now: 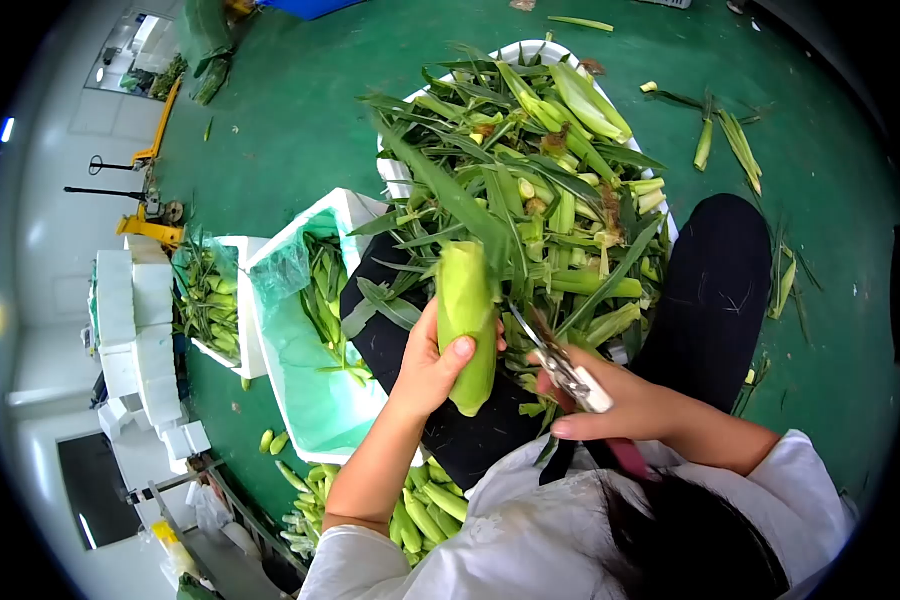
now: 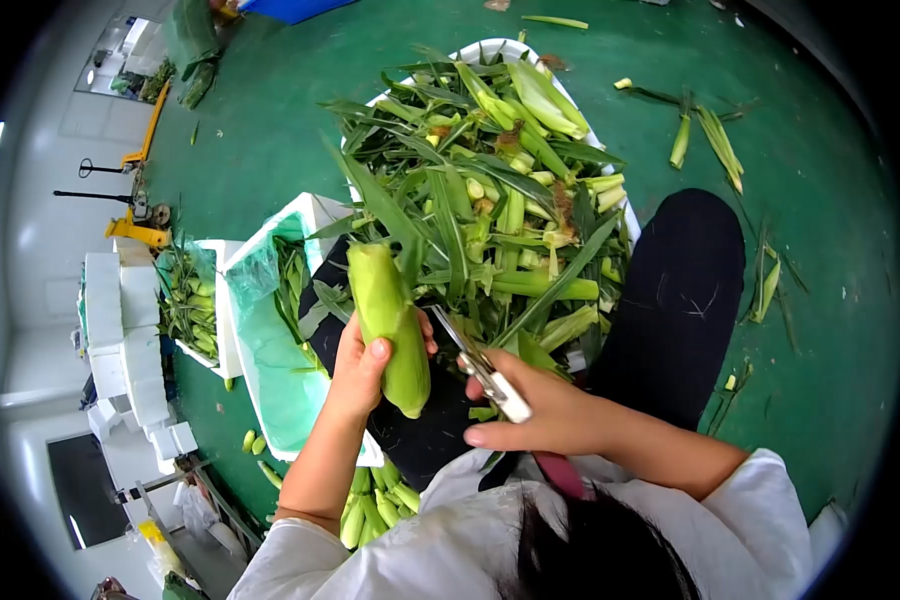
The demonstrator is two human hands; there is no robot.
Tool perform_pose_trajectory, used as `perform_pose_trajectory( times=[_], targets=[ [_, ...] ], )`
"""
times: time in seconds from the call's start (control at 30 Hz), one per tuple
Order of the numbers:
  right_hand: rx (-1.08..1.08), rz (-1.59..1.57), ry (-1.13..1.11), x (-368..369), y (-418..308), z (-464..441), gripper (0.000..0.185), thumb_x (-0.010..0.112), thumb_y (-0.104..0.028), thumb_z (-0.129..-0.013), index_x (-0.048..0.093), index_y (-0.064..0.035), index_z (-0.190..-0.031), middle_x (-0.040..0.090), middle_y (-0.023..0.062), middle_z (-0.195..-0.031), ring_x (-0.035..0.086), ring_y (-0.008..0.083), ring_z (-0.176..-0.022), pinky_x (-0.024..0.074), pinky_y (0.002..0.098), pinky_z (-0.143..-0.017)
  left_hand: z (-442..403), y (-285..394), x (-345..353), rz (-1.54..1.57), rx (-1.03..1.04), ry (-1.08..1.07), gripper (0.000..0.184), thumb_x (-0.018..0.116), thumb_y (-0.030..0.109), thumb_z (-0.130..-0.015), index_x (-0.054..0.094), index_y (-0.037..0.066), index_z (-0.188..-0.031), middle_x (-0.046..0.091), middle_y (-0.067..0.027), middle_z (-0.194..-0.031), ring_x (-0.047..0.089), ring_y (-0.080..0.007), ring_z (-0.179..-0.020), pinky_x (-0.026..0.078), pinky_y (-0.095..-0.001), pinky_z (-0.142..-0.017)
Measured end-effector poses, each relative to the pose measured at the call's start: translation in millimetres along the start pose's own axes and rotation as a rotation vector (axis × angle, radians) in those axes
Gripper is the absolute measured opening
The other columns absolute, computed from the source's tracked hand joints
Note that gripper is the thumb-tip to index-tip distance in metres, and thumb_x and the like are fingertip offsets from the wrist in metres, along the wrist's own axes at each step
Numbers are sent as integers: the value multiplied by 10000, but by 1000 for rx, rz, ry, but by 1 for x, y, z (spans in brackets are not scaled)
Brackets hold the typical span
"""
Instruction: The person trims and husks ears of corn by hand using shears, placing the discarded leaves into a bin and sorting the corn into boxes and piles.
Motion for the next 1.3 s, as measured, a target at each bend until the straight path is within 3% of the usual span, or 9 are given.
perform_pose_trajectory(
  times=[0.1, 0.23, 0.27, 0.37, 0.5, 0.8, 0.93, 1.03, 1.3],
  targets=[
    [-206, 221, 205, -4, -7, -21, 572, 835, -238, -747, 531, -12, -1175, 588, 22, -981, 550, 100, -853, 459, 256, -738, 7, -8, 8, -98, -11, -100, 625, 678, 407, -895, 430, 15, -1315, 612, -122, -1094, 636, -213, -923, 529, -365, -831],
    [-121, -56, 342, -13, -13, -23, 357, 760, -143, -819, 556, -15, -1083, 608, 27, -753, 595, 93, -637, 490, 256, -603, 16, -29, 15, 338, -209, -89, 861, 681, 642, -790, 409, 32, -1333, 602, -136, -1070, 628, -220, -903, 533, -369, -785],
    [-104, -171, 308, -17, -11, -22, 363, 737, -130, -833, 543, -9, -1115, 615, 40, -797, 608, 115, -661, 503, 264, -607, 18, -28, 13, 371, -166, -96, 808, 737, 527, -803, 398, 27, -1341, 595, -126, -1100, 620, -228, -964, 511, -358, -860],
    [-145, -566, 160, -7, -20, -19, 426, 654, -48, -860, 488, -9, -1251, 601, 101, -1047, 628, 211, -762, 544, 320, -608, 21, -19, -2, -173, 100, 45, 755, 778, 374, -813, 383, 19, -1349, 589, -112, -1125, 606, -246, -1028, 469, -349, -947],
    [-66, -269, 265, 0, -48, -5, 390, 673, -123, -878, 514, -13, -1217, 606, 67, -909, 612, 145, -709, 523, 268, -513, 12, 17, 1, -683, 504, 45, 682, 815, 208, -706, 509, 54, -1296, 552, -163, -1212, 548, -337, -1138, 447, -415, -977],
    [-165, 129, 252, 0, -57, -19, 310, 644, -136, -885, 545, -53, -1167, 607, 26, -830, 597, 88, -657, 510, 250, -558, 4, 30, 8, -853, 515, -43, 637, 782, 138, -631, 584, 77, -1233, 555, -128, -1192, 524, -324, -1136, 386, -426, -992],
    [-123, -281, 177, 19, -50, -22, 352, 684, -157, -856, 527, -30, -1144, 580, 42, -782, 573, 112, -637, 495, 254, -556, 1, -14, 13, -105, 447, -203, 730, 878, 237, -682, 530, 60, -1299, 549, -136, -1227, 509, -239, -1196, 409, -375, -1016],
    [-236, -544, 103, 36, -56, -22, 368, 687, -167, -850, 493, -25, -1128, 567, 40, -760, 550, 111, -608, 506, 288, -575, 19, -46, 39, 593, 78, -222, 938, 909, 301, -661, 386, 27, -1390, 519, -121, -1320, 531, -238, -1211, 411, -397, -1039],
    [-202, -562, 157, 45, -48, -14, 359, 683, -150, -844, 458, -42, -1104, 541, 48, -833, 523, 103, -616, 520, 309, -601, 22, -65, 51, 815, 42, -309, 980, 925, 319, -632, 349, 94, -1392, 486, -102, -1344, 515, -264, -1247, 431, -415, -1042]
  ],
)
Point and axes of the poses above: each hand's wrist, its own z-axis away from the middle knuckle, its own x-axis out of the palm, y = z × x, the point moved 5 cm from there along -z, towards the middle knuckle
